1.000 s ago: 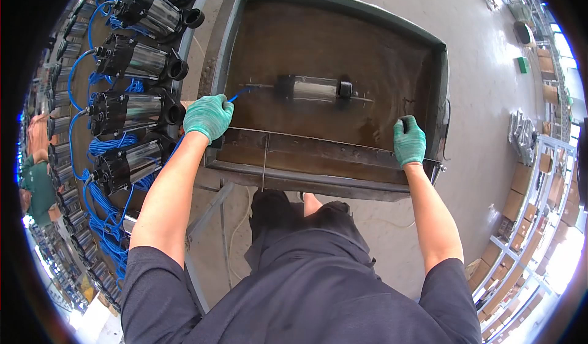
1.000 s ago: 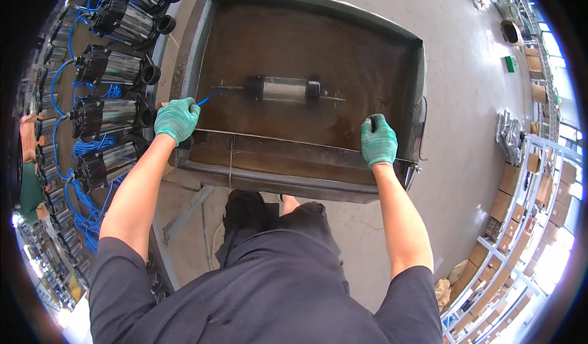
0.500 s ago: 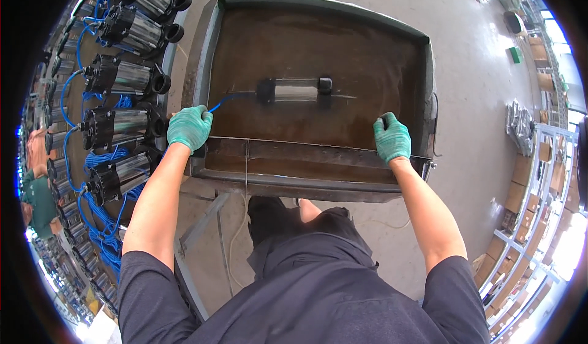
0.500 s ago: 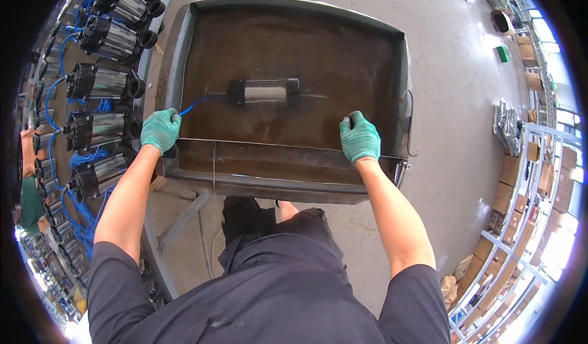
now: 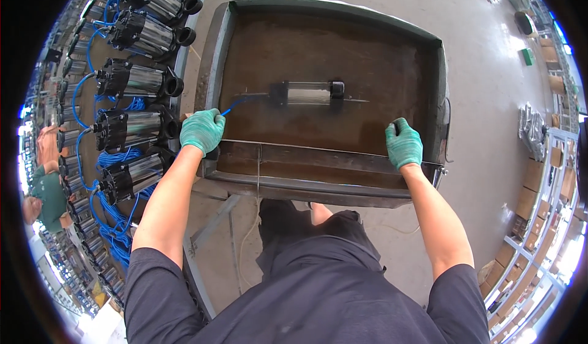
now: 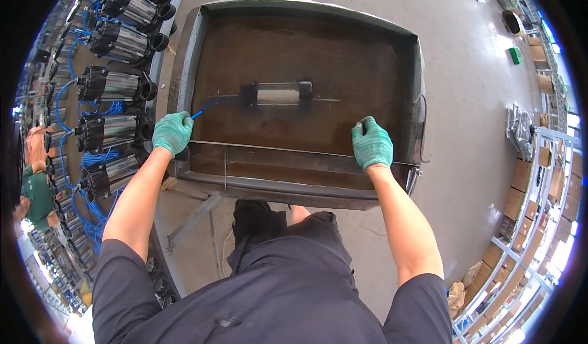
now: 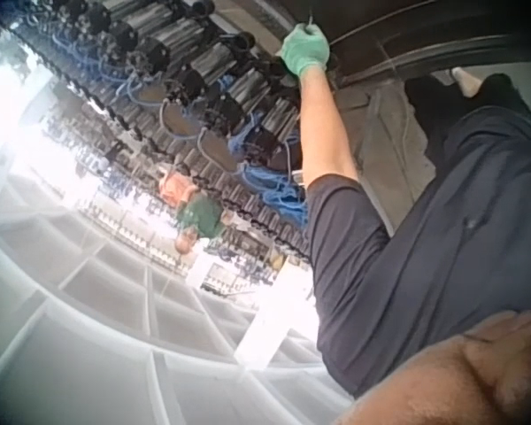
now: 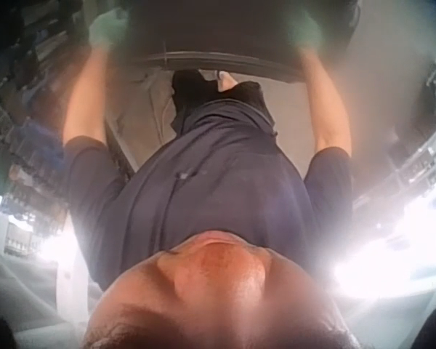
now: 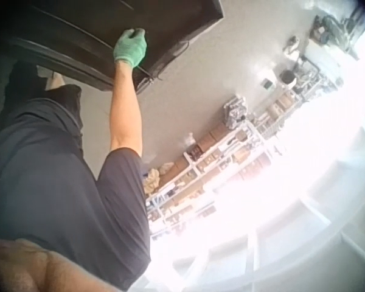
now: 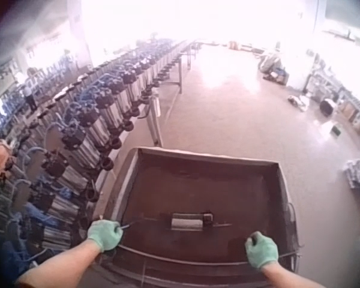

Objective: The person tests water pumps by placing a pump cylinder into a tank of water and then returning it to a rack of other pumps.

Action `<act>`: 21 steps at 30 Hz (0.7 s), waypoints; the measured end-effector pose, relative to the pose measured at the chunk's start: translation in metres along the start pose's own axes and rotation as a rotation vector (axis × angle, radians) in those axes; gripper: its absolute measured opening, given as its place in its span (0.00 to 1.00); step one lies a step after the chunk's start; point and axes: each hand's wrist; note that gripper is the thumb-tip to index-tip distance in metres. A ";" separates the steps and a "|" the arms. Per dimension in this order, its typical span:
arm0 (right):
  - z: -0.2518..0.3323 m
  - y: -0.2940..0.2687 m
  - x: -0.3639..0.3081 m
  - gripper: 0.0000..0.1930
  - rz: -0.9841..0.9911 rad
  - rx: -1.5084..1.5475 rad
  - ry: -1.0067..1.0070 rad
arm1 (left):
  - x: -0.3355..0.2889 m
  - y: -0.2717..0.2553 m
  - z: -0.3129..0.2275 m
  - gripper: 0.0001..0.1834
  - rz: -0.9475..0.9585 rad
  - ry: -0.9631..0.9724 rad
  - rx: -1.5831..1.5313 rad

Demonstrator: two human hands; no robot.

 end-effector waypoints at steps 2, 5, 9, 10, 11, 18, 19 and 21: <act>0.000 0.000 -0.001 0.12 -0.002 0.007 -0.005 | -0.001 -0.002 -0.001 0.17 0.028 -0.002 -0.012; -0.001 0.001 -0.001 0.12 -0.009 0.010 -0.015 | -0.001 -0.002 -0.001 0.17 0.012 -0.005 -0.012; 0.001 0.001 0.001 0.12 -0.001 -0.016 -0.012 | -0.001 -0.001 0.000 0.18 -0.006 -0.004 0.000; 0.001 0.001 0.001 0.12 0.000 -0.017 -0.013 | -0.001 -0.001 0.000 0.18 -0.006 -0.005 -0.001; 0.001 0.000 0.000 0.12 -0.006 -0.013 -0.016 | -0.001 -0.001 0.000 0.18 -0.009 0.000 -0.011; -0.001 0.002 0.000 0.12 -0.009 -0.009 -0.024 | -0.002 0.000 0.001 0.18 -0.026 0.013 -0.011; -0.001 0.002 -0.001 0.12 -0.009 -0.010 -0.023 | -0.002 0.001 0.001 0.18 -0.025 0.014 -0.012; -0.002 0.002 -0.001 0.13 -0.006 -0.010 -0.023 | -0.001 0.003 0.001 0.17 -0.022 0.015 -0.008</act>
Point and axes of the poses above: each hand's wrist, its own x-axis towards the middle knuckle, its own y-axis out of the palm, z = x × y, and after that the axes turned 12 degrees about x, right-handed
